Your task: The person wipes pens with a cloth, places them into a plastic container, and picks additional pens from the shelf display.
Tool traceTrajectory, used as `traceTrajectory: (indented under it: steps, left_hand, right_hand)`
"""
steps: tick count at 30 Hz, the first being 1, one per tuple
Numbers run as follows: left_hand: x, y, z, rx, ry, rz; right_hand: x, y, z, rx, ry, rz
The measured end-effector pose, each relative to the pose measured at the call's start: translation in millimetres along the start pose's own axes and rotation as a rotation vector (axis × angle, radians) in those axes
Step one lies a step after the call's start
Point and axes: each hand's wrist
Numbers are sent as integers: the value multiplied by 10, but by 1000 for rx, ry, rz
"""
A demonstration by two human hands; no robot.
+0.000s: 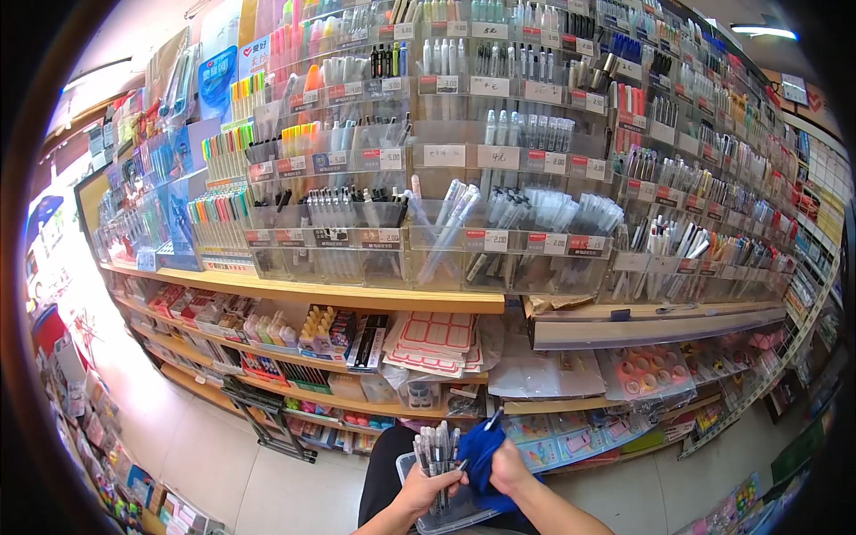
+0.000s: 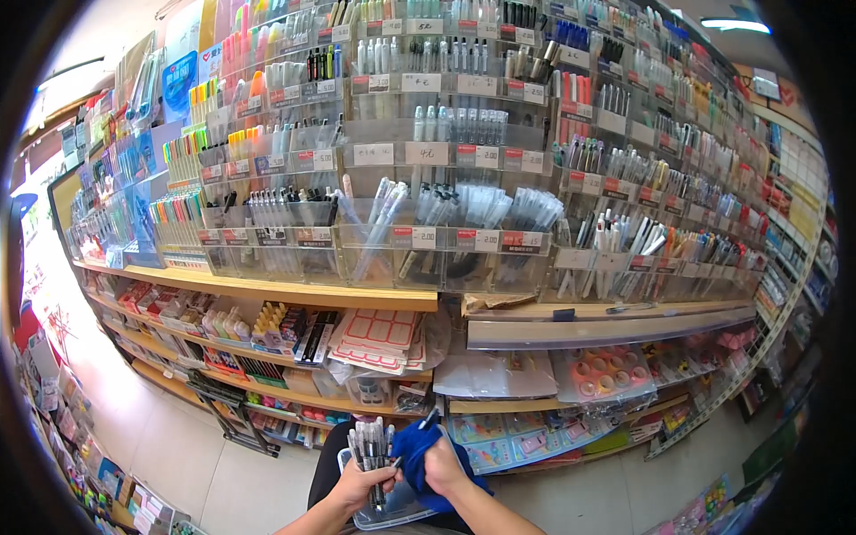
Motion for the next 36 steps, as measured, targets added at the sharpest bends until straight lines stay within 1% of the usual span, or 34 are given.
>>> traceTrajectory:
  steps: [1,5,6,9,10,11,13,14,15,16,17,18,19,21,22,24,25,26,27,29,30,32,33,36]
  left_hand:
    - [14,-10,-19,-9,-4,23]
    - [1,-7,25,1,-5,89]
    - [-10,-3,27,-23,-47,131]
    - [-44,-17,15,-90,-153,246]
    - [-27,-40,21,-110,-178,279]
    - [-6,-51,38,-133,-199,324]
    - [0,-79,86,-187,-138,380]
    - [-10,-109,80,-221,-98,387]
    - [10,-137,86,-260,-64,400]
    - [39,-139,13,-264,-66,421]
    - [4,-106,152,-275,-99,396]
    - [55,-146,125,-250,-139,417]
    - [73,-146,39,-205,-170,431]
    - [147,-175,-3,-254,-132,404]
    - [163,-171,-20,-253,-100,388]
    - [178,-200,69,-310,-13,448]
    - [183,-192,114,-330,29,469]
    - [255,-209,146,-320,3,467]
    - [293,-148,278,-261,-19,463]
    - [326,-182,318,-357,38,549]
    - [328,-180,333,-367,53,554]
    - [329,-167,356,-385,82,562]
    - [331,-164,351,-371,48,519]
    - [281,-176,304,-334,-34,366]
  right_hand:
    - [13,-3,90,-19,105,34]
    - [-24,-15,141,56,120,73]
    - [-13,-23,160,75,113,80]
    - [167,-115,266,288,84,292]
    - [93,-63,188,281,155,306]
    - [202,-72,197,279,235,309]
    - [156,9,187,140,387,308]
    - [288,-7,265,136,552,225]
    - [177,9,234,1,848,208]
    - [-61,70,177,-47,1119,-5]
    - [23,55,256,28,1050,-177]
    - [1122,-119,606,169,1578,58]
    - [-134,157,229,-46,1473,79]
    - [25,108,279,-20,1509,63]
    - [129,113,302,4,1490,12]
    - [266,68,305,74,1448,-60]
    - [284,74,294,66,1424,-84]
    - [292,79,273,62,1400,-105]
    - [293,83,262,58,1375,-125]
    - [351,89,274,47,1395,-92]
    - [384,92,285,42,1403,-74]
    - [437,74,281,35,1332,-120]
    - [460,63,284,30,1297,-142]
    - [510,108,405,143,1288,3]
Point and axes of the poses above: each hand's wrist, its own y-axis away from the middle knuckle, its own x-axis out of the back of the hand, z = x × y, and after that the axes turned 15 degrees about -y, right-handed
